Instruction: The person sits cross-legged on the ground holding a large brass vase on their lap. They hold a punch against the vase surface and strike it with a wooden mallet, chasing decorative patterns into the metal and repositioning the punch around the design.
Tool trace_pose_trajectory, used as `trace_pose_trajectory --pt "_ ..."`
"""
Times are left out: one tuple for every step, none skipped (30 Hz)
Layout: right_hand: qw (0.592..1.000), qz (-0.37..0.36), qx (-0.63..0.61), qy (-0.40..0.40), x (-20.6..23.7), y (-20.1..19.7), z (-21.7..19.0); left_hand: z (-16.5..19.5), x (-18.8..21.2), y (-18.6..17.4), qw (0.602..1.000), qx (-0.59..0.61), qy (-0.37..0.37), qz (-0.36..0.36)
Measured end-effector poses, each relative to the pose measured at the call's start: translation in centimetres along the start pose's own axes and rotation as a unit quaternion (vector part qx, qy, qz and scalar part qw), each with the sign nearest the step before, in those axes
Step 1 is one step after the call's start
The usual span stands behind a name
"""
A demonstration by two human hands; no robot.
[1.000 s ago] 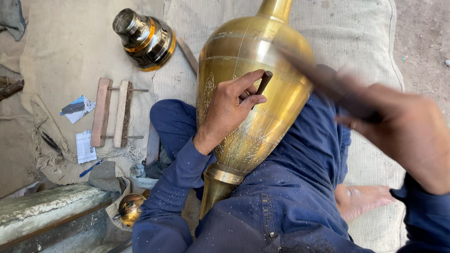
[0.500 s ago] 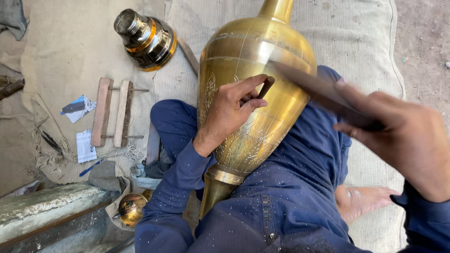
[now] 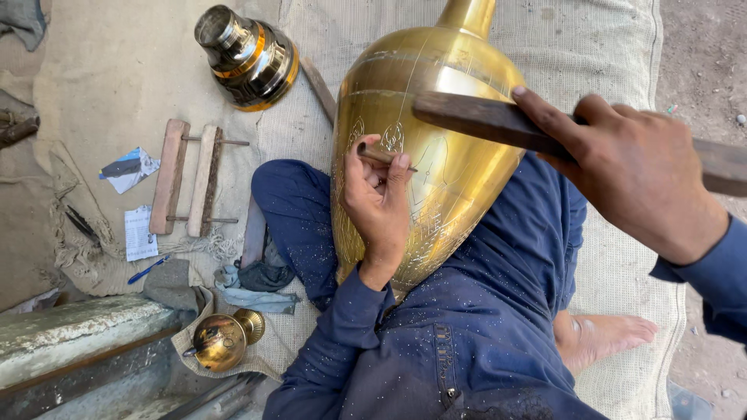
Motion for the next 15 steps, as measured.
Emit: trace_pose_trajectory --pt "0.999 0.039 0.01 -0.026 -0.5 -1.1 -0.5 0.1 0.1 0.1 1.0 -0.009 0.002 0.004" --pt "0.996 0.076 0.02 -0.053 -0.8 -2.3 -1.1 0.1 0.3 0.2 1.0 -0.017 0.003 0.008" --pt "0.992 0.082 0.058 -0.073 -1.1 -3.0 -1.6 0.0 0.4 0.3 1.0 -0.009 -0.003 0.014" --pt "0.988 0.087 0.095 -0.091 -1.3 -3.9 -2.1 -0.2 0.5 0.3 1.0 -0.001 -0.01 0.018" --pt "0.981 0.092 0.131 -0.108 -1.5 -4.8 -2.6 -0.4 0.5 0.4 1.0 0.008 -0.016 0.022" --pt "0.984 0.096 0.095 -0.112 -1.8 -6.0 -2.8 -0.4 0.5 0.5 1.0 0.014 -0.011 0.023" --pt "0.986 0.1 0.057 -0.117 -2.1 -7.2 -3.2 -0.5 0.5 0.6 0.999 0.019 -0.008 0.024" --pt "0.987 0.102 0.019 -0.121 -2.4 -8.3 -3.5 -0.6 0.5 0.6 0.999 0.023 -0.005 0.025" --pt "0.983 0.1 0.067 -0.136 -2.5 -9.1 -4.3 -0.7 0.5 0.6 0.999 0.019 -0.003 0.027" --pt "0.977 0.099 0.115 -0.15 -2.6 -9.8 -5.1 -0.8 0.5 0.5 0.999 0.016 0.0 0.029" --pt "0.968 0.098 0.163 -0.163 -2.6 -10.4 -5.7 -0.8 0.4 0.5 0.999 0.013 0.003 0.03" --pt "0.965 0.095 0.17 -0.175 -2.4 -11.1 -6.1 -0.6 0.4 0.5 0.999 -0.009 0.017 0.03" --pt "0.961 0.093 0.178 -0.187 -2.3 -11.8 -6.3 -0.4 0.4 0.5 0.999 -0.029 0.032 0.029" --pt "0.963 0.08 0.174 -0.189 -2.4 -12.0 -6.6 -0.2 0.4 0.5 0.997 -0.049 0.046 0.028" --pt "0.965 0.066 0.169 -0.191 -2.6 -12.3 -6.9 -0.4 0.5 0.4 0.998 -0.039 0.035 0.028"
Point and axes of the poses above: each hand's wrist, its own x-axis away from the middle knuckle, its own y-axis out of the palm, z = x × y, the point moved 9 cm from there along -x, towards the middle knuckle, and after that the axes turned 7 degrees about -x, right-handed, at the moved point
